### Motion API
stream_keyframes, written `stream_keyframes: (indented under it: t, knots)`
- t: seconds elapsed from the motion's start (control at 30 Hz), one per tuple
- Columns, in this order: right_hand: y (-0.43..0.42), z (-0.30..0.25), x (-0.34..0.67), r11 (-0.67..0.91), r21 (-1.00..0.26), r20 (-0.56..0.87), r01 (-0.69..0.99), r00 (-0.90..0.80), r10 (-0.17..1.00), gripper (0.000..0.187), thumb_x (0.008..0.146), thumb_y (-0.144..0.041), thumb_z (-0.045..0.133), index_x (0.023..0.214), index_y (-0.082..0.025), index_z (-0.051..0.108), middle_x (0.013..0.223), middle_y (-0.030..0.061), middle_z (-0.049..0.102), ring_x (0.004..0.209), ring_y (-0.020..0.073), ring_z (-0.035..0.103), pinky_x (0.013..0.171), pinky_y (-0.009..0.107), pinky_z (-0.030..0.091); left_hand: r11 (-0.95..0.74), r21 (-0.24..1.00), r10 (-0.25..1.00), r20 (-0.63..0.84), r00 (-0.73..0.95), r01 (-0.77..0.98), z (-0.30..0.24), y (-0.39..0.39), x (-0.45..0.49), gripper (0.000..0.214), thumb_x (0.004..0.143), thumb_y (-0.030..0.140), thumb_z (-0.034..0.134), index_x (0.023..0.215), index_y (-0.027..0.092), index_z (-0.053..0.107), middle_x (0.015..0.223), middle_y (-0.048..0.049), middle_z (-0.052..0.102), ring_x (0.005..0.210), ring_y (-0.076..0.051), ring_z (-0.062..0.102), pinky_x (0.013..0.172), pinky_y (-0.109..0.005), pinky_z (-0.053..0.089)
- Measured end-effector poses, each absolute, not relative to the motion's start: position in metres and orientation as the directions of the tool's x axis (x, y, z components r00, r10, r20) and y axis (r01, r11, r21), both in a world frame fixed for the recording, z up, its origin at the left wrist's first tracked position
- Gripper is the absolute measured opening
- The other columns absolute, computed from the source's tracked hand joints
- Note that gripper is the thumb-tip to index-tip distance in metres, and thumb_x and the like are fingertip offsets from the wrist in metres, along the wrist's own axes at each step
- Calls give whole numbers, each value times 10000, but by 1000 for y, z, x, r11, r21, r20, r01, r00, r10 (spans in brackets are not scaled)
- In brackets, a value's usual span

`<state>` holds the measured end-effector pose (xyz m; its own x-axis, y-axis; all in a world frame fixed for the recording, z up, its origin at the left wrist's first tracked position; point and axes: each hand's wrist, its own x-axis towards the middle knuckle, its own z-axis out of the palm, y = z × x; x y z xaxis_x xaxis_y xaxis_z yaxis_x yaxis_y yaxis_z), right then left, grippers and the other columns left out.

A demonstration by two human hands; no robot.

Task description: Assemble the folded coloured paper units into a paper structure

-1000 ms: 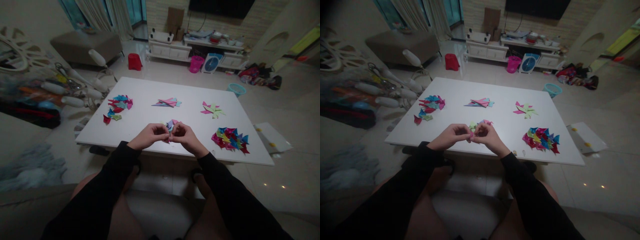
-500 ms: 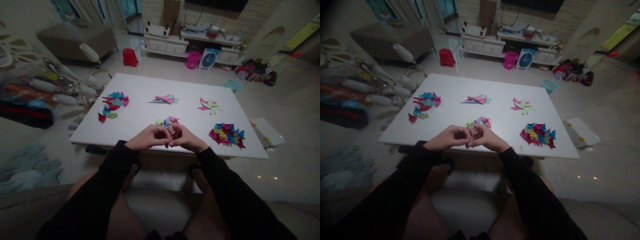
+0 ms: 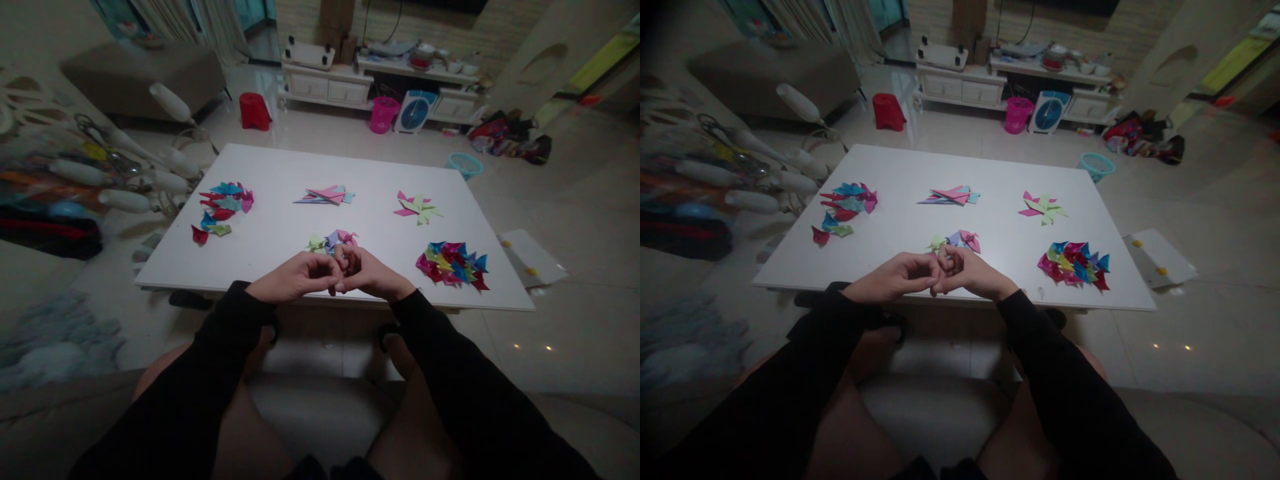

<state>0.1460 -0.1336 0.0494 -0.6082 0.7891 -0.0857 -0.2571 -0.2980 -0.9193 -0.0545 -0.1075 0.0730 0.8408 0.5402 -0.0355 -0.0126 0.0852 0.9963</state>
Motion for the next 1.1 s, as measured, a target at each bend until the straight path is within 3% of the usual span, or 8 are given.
stream_keyframes:
  t: [0.47,1.1]
  knots:
    - [-134,50,145,-294,-918,-76,-267,-610,789,543,621,-223,908,818,-228,402,669,-69,663,600,153,654,611,272,481,101,995,541,-46,840,-10,78,-109,-56,304,865,427,732,841,127,688,865,-86,711,851,-184,663,869,-340,524]
    - [-132,46,145,-296,-914,-64,-279,-620,782,531,638,-209,906,802,-223,401,671,-65,671,617,132,670,621,245,490,9,1000,534,-22,845,20,80,-110,-56,323,897,458,679,830,143,646,860,-78,694,875,-189,637,888,-356,510]
